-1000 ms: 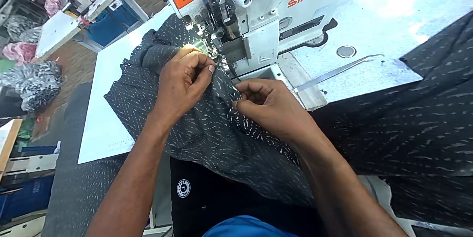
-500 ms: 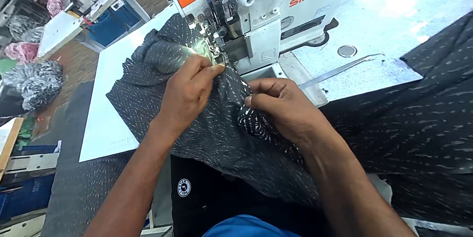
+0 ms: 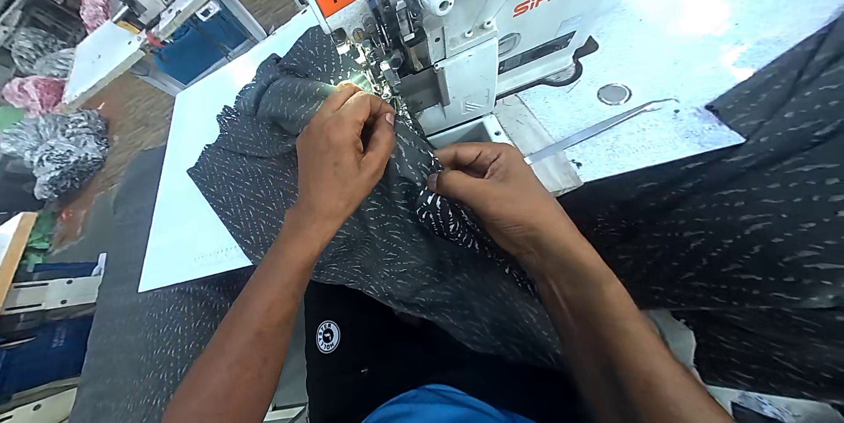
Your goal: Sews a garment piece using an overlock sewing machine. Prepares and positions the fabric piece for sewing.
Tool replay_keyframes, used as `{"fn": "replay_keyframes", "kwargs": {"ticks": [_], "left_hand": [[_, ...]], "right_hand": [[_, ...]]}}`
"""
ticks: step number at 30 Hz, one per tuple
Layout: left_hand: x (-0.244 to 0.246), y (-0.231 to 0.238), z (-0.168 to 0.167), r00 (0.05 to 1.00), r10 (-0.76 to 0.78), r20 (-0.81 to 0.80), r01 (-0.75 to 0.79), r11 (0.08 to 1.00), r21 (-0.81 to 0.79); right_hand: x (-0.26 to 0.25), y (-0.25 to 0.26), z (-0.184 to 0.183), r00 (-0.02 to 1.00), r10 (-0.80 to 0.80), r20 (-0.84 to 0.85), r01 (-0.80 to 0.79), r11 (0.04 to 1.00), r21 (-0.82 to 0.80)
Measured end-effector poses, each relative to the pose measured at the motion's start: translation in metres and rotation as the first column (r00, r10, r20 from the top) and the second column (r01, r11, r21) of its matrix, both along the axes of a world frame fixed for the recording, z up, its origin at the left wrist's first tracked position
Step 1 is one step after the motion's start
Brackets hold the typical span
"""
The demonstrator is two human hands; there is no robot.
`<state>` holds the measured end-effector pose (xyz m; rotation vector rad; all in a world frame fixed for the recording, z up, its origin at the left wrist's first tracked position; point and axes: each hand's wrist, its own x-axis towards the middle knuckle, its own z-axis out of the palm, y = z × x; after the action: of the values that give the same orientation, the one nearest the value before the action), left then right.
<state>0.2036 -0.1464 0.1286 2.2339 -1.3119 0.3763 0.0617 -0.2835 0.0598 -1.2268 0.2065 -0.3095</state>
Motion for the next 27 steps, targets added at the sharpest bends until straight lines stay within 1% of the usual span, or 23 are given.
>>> {"fn": "replay_keyframes", "kwargs": {"ticks": [4,7,10,14,16,19,21,23,27], "left_hand": [[0.002,0.002,-0.006,0.999,-0.033,0.015,0.033,0.999,-0.017],[0.001,0.004,-0.01,0.992,-0.068,0.104,0.07,0.997,-0.016],[0.001,0.008,-0.012,0.981,-0.11,0.163,0.112,0.994,-0.005],[0.007,0.008,-0.007,0.98,-0.161,0.119,0.161,0.987,0.004],[0.004,0.01,-0.005,0.984,-0.145,0.104,0.142,0.989,0.037],[-0.007,0.016,-0.004,0.989,-0.085,0.119,0.072,0.992,0.108],[-0.003,0.019,-0.003,0.99,-0.116,0.078,0.106,0.987,0.122],[0.009,0.024,0.002,0.982,-0.185,-0.029,0.187,0.975,0.121],[0.052,0.031,0.008,0.905,-0.356,-0.234,0.384,0.919,0.089]], "right_hand": [[0.002,0.0,0.0,1.0,0.011,0.008,-0.011,1.0,0.011],[-0.001,-0.004,-0.001,0.996,0.062,0.061,-0.066,0.995,0.078],[-0.002,-0.005,-0.001,0.995,0.07,0.072,-0.077,0.992,0.097],[-0.002,-0.003,-0.002,0.995,0.065,0.071,-0.073,0.99,0.118],[-0.004,-0.002,-0.002,0.996,0.065,0.064,-0.072,0.99,0.117],[-0.006,-0.003,-0.001,0.995,0.065,0.077,-0.075,0.99,0.123],[-0.003,-0.001,-0.001,0.995,0.052,0.08,-0.061,0.991,0.118],[0.005,0.002,0.0,0.996,0.05,0.076,-0.057,0.994,0.096],[0.019,0.008,0.005,0.999,0.012,0.05,-0.016,0.997,0.071]]}}
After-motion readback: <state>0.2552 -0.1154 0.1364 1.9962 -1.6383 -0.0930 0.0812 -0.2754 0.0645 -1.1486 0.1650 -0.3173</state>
